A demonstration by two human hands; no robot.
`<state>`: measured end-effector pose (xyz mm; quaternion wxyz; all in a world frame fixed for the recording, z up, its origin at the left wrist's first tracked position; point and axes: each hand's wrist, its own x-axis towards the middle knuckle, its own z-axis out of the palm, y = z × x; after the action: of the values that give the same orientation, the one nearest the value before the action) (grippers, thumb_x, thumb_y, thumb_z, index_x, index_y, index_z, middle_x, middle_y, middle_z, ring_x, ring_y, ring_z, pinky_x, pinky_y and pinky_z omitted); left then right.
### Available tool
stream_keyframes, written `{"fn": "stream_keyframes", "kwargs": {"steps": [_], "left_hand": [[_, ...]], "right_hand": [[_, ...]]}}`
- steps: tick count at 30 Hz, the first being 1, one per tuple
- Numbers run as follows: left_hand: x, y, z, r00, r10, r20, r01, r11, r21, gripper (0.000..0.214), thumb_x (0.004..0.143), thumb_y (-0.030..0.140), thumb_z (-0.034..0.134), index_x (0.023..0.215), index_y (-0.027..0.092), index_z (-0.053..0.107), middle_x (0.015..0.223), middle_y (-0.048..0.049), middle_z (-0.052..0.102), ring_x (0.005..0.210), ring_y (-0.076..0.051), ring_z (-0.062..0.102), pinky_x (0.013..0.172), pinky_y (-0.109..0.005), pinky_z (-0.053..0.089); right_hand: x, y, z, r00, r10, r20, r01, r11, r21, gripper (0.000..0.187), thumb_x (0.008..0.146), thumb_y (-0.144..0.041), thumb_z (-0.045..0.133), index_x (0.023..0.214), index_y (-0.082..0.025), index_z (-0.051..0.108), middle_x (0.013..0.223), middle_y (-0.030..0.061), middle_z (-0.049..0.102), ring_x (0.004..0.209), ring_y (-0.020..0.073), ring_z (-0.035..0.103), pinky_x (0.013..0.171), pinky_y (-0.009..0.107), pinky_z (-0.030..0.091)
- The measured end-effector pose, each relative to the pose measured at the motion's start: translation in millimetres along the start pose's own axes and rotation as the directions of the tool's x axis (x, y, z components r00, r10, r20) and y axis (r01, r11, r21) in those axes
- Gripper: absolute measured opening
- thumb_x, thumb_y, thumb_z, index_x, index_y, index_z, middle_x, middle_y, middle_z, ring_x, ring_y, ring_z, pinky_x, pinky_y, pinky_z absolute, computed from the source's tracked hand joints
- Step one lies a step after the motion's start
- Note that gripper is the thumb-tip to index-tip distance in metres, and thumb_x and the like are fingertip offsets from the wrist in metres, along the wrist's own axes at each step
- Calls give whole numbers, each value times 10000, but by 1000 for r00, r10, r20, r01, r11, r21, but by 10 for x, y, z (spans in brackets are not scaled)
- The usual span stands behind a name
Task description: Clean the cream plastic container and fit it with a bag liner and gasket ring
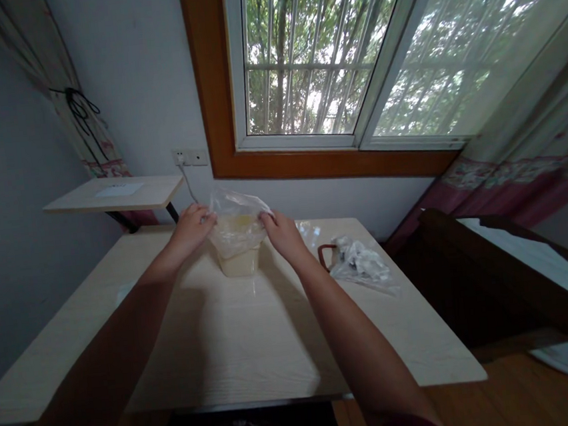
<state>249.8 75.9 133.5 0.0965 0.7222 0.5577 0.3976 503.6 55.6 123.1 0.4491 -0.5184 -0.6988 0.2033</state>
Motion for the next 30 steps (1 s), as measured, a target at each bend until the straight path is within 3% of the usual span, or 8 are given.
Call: {"fn": "stream_keyframes", "kwargs": {"steps": [4,7,12,17,20,25,30], "left_hand": [[-26,-136,49,985,-163,47,169,968,-185,185,841,325,597,727,188,647,843,-76,641,869,-254,624,860,-375,488],[-91,-227,116,962,-259,91,274,892,-360,154,810,344,661,837,192,653,847,-51,650,799,-223,616,759,-332,502],[-263,-249,174,935,-274,227,355,694,-626,300,793,366,724,987,202,563,1066,-73,637,923,-201,638,754,-321,553],[-410,-88,90,889,-268,371,457,484,-746,350,785,362,739,1029,221,531,1217,-95,610,1086,-237,624,806,-368,577],[-432,-17,28,893,-305,332,446,487,-751,318,781,372,734,979,208,546,1152,-85,631,1041,-224,628,801,-347,554],[-384,-25,-61,924,-364,115,335,630,-700,232,778,350,703,806,199,529,869,-14,602,841,-158,609,734,-263,499],[-334,-50,-64,932,-352,82,273,536,-799,212,834,301,664,863,202,478,943,-17,621,865,-149,645,800,-320,554]], "right_hand": [[-18,96,61,991,131,25,-133,983,125,435,856,-488,631,1192,-211,618,1099,96,713,872,228,674,685,343,572],[-62,118,98,980,169,104,-188,961,202,432,813,-471,677,1165,-231,598,1062,74,696,843,208,651,598,290,552],[-149,127,93,958,223,182,-269,918,291,454,762,-452,727,1140,-239,597,1073,72,679,850,201,630,576,262,515],[-246,68,44,931,205,303,-323,848,420,502,745,-453,756,1165,-246,575,862,-17,614,617,110,525,511,230,442],[-276,25,27,921,200,334,-353,791,500,526,721,-405,774,1171,-242,556,764,-63,553,532,79,468,486,221,421],[-251,48,28,937,232,260,-345,723,598,591,672,-341,795,1196,-259,533,880,-37,618,622,89,543,563,235,507],[-204,135,71,973,229,33,-196,738,646,612,691,-410,789,1206,-294,480,1017,-30,617,731,119,628,725,340,608]]}}
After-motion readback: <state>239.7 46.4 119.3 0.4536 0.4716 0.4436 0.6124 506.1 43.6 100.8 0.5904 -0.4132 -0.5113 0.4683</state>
